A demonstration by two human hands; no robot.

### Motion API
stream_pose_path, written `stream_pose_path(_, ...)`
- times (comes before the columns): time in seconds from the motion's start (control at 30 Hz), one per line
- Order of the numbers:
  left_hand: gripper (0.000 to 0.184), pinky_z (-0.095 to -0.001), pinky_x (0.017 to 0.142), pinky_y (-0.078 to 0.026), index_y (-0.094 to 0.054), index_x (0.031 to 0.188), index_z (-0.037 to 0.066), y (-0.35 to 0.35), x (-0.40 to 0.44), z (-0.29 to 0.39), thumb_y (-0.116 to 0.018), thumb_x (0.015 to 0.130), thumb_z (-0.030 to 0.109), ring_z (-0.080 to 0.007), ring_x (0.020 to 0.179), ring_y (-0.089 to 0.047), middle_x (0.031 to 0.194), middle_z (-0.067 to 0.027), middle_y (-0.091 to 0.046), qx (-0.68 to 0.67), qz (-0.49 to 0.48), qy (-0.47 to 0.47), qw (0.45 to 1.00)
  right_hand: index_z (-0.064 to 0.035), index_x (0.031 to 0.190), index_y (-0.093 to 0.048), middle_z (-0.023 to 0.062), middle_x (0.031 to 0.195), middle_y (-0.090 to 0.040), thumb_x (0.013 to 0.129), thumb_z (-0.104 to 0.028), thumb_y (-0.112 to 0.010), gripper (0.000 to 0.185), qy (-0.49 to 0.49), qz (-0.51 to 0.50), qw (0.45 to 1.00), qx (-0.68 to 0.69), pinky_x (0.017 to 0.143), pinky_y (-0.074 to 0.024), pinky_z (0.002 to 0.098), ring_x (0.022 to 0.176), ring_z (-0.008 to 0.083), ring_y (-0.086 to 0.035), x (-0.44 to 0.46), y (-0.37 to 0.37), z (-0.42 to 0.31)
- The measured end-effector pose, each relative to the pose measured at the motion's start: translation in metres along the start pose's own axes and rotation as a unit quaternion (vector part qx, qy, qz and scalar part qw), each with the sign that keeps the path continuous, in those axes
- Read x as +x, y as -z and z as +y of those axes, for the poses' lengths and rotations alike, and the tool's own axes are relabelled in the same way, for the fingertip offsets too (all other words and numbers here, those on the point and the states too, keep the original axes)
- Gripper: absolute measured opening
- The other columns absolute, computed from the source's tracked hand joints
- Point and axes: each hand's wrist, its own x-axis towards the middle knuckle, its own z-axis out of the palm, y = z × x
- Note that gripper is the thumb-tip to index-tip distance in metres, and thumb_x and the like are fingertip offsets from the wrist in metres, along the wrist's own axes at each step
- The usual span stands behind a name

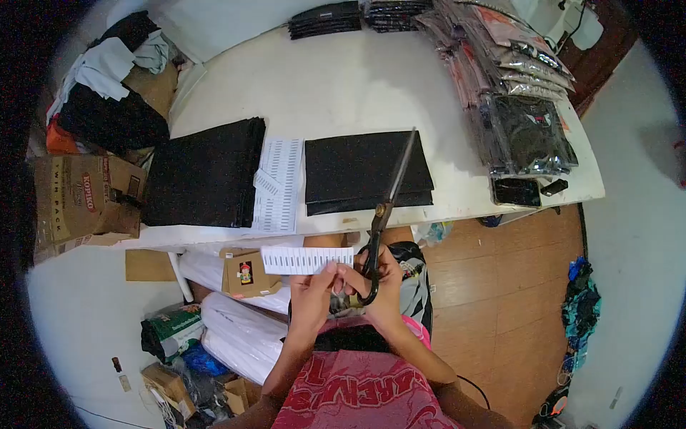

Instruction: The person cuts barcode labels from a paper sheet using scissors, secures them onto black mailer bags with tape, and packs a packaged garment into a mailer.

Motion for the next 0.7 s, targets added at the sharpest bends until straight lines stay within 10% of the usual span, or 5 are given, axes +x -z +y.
stream_pose_path(0.37,0.014,-0.0306,0.073,-0.050,-0.066,0.100,-0.002,-0.040,0.015,0.048,-0.064,0.091,0.009,-0.0121,0.080,-0.060,0.094,-0.0065,-0.067,-0.057,0.189,-0.191,0.962,-0.0006,0.081,-0.058,0.0027,0.073,-0.058,0.066,-0.023,-0.089,0.041,-0.062,-0.138,0.983,-0.100,0.052,-0.0426,0.0219,0.058,0.0088,-0.054,-0.054,0.058,-0.003)
stream_pose_path(0.7,0.017,-0.0269,0.073,-0.052,-0.063,0.105,-0.002,-0.053,0.010,0.042,-0.063,0.091,0.007,-0.0110,0.085,-0.061,0.098,-0.0074,-0.066,-0.034,0.171,-0.220,0.960,-0.0023,0.076,-0.053,0.0030,0.066,-0.055,0.060,-0.025,-0.092,0.048,-0.038,-0.188,0.972,-0.133,0.048,-0.0383,0.0230,0.054,0.0096,-0.051,-0.062,0.046,-0.004)
